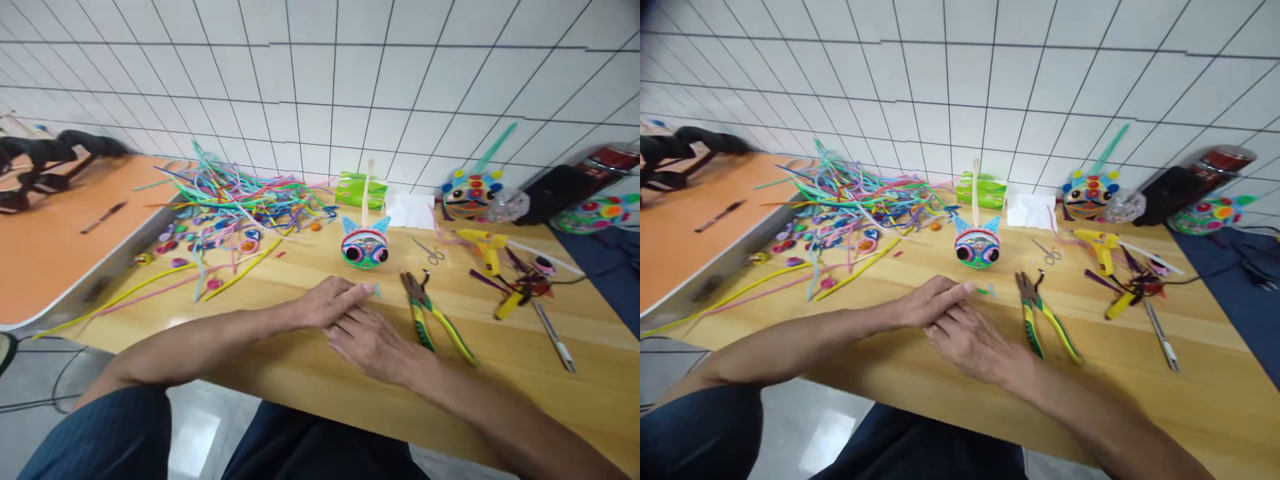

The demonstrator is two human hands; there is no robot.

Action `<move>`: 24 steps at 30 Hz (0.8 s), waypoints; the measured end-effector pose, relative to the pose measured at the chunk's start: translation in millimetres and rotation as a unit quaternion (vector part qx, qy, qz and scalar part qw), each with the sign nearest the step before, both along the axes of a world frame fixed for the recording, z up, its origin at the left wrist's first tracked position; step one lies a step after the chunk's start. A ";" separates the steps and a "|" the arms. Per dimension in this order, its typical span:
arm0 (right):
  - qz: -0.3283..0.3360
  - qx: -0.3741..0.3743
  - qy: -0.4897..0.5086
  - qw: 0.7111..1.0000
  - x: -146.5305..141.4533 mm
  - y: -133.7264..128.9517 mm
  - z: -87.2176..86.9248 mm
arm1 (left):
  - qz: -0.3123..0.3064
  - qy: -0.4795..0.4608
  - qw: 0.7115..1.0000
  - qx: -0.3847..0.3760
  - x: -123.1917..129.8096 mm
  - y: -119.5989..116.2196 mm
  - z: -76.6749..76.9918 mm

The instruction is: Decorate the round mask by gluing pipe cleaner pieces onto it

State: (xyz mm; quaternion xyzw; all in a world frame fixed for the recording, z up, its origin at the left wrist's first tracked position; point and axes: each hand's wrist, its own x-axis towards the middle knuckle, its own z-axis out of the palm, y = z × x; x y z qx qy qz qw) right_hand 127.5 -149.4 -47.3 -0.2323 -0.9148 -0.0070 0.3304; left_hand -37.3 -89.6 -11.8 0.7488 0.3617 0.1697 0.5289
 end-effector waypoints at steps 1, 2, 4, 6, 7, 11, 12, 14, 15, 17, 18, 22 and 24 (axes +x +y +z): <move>0.001 0.026 -0.010 1.000 5.7 0.0 6.8 | 0.026 -0.015 1.000 -0.006 -6.7 0.5 -4.3; -0.004 0.033 -0.022 0.999 15.1 0.0 12.8 | 0.047 -0.026 0.999 0.003 -13.6 0.4 -9.2; -0.047 0.019 -0.045 0.998 42.4 2.4 20.1 | 0.092 -0.026 0.995 0.022 -28.5 0.4 -19.7; -0.146 -0.019 -0.050 0.988 76.5 9.3 18.6 | 0.116 -0.005 0.993 0.016 -44.1 1.6 -28.9; -0.205 -0.047 -0.050 0.976 94.3 14.7 14.7 | 0.119 0.006 0.993 0.008 -51.5 2.0 -32.5; -0.332 -0.171 -0.105 0.922 157.3 44.9 -10.4 | 0.109 0.033 0.993 0.012 -72.6 -2.1 -38.1; -0.353 -0.185 -0.117 0.910 169.7 52.5 -15.8 | 0.102 0.042 0.994 0.021 -75.8 -4.3 -37.9; -0.400 -0.192 -0.135 0.886 189.8 63.7 -21.7 | 0.089 0.061 0.993 0.045 -80.2 -8.9 -36.8; -0.429 -0.183 -0.136 0.874 196.7 66.3 -21.9 | 0.083 0.071 0.992 0.060 -81.7 -11.1 -36.3; -0.468 -0.141 -0.119 0.864 201.2 64.4 -17.5 | 0.074 0.082 0.989 0.097 -82.1 -15.0 -36.0; -0.466 -0.117 -0.106 0.870 197.6 60.6 -13.8 | 0.068 0.084 0.987 0.120 -80.7 -16.6 -36.2; -0.337 -0.096 -0.107 0.931 145.0 41.5 -4.3 | -0.005 0.082 0.972 0.218 -61.7 -21.2 -39.3; -0.278 -0.098 -0.162 0.942 109.4 38.2 -8.2 | -0.057 0.078 0.961 0.258 -47.9 -23.1 -41.4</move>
